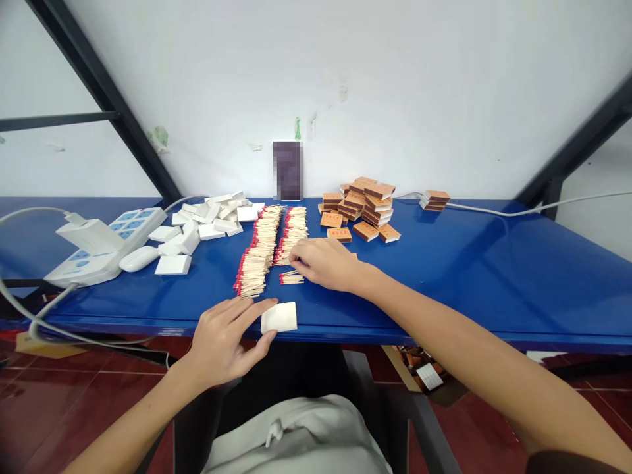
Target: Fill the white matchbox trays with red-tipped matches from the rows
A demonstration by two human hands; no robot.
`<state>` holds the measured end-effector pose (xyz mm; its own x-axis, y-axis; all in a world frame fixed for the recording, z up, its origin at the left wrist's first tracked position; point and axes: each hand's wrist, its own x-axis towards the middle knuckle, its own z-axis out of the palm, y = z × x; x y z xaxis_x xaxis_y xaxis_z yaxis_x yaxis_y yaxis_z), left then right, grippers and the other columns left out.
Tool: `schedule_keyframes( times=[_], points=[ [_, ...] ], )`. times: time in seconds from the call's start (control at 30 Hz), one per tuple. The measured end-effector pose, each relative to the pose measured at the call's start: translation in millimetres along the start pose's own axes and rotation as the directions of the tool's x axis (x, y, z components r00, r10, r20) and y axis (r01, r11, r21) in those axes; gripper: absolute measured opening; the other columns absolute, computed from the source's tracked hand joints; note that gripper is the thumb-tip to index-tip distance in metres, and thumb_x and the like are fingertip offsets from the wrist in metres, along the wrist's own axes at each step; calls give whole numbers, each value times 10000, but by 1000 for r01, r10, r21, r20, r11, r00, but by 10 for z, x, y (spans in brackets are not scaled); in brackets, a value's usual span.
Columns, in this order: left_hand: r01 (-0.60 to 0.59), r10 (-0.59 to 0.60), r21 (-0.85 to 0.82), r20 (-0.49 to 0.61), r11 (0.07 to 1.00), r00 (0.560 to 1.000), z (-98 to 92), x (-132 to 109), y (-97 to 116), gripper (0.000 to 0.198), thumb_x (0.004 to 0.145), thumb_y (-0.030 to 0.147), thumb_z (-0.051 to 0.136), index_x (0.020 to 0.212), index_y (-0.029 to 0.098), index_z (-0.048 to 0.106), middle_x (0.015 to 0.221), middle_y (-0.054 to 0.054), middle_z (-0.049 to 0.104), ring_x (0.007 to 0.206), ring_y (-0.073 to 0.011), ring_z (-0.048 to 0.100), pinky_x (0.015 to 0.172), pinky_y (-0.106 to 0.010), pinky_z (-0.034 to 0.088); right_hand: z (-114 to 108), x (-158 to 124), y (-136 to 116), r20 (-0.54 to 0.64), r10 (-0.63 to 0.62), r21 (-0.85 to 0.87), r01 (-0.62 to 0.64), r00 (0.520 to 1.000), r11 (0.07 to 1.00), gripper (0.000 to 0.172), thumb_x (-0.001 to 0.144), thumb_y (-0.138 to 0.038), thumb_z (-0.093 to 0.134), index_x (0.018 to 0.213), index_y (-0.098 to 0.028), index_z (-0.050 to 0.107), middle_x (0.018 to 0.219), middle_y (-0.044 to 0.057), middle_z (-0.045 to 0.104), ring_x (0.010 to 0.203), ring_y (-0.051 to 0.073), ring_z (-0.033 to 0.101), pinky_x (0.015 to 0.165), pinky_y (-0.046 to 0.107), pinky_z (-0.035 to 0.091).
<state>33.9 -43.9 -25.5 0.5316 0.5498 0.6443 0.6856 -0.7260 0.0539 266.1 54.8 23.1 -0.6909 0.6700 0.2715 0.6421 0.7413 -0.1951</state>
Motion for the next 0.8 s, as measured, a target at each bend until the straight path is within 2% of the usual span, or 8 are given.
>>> schedule_keyframes(
  times=[0.1, 0.23, 0.67, 0.8],
  points=[
    [-1, 1, -6, -4, 1000, 1000, 5, 1, -2, 303, 926, 330, 577, 1157, 157, 670, 830, -58, 716, 705, -221, 678, 637, -346, 525, 60, 20, 26, 4, -14, -66, 15, 1000, 998, 215, 1003, -215, 518, 991, -179, 730, 964, 63, 738, 873, 184, 639, 676, 285, 336],
    [-6, 6, -4, -10, 1000, 1000, 5, 3, -2, 301, 924, 324, 581, 1156, 154, 668, 825, -58, 711, 704, -227, 678, 634, -352, 523, 92, 39, 32, 31, -26, -139, 30, 999, 990, 282, 1019, -247, 499, 942, -181, 762, 885, 63, 734, 798, 180, 632, 650, 294, 311],
    [-7, 7, -14, -6, 1000, 1000, 3, 9, 0, 305, 916, 315, 592, 1158, 148, 670, 823, -58, 702, 703, -232, 669, 628, -359, 525, 95, 40, 43, 26, -19, -59, 20, 999, 998, 249, 1007, -234, 522, 979, -181, 764, 934, 66, 756, 840, 182, 650, 686, 282, 350],
    [-11, 11, -11, -9, 1000, 1000, 2, 15, 0, 305, 919, 311, 587, 1156, 140, 673, 822, -59, 697, 702, -234, 669, 624, -364, 525, 100, 51, 24, 18, 23, -39, -22, 1000, 999, 235, 995, -228, 542, 975, -185, 773, 922, 61, 759, 822, 172, 645, 669, 271, 338]
  ],
)
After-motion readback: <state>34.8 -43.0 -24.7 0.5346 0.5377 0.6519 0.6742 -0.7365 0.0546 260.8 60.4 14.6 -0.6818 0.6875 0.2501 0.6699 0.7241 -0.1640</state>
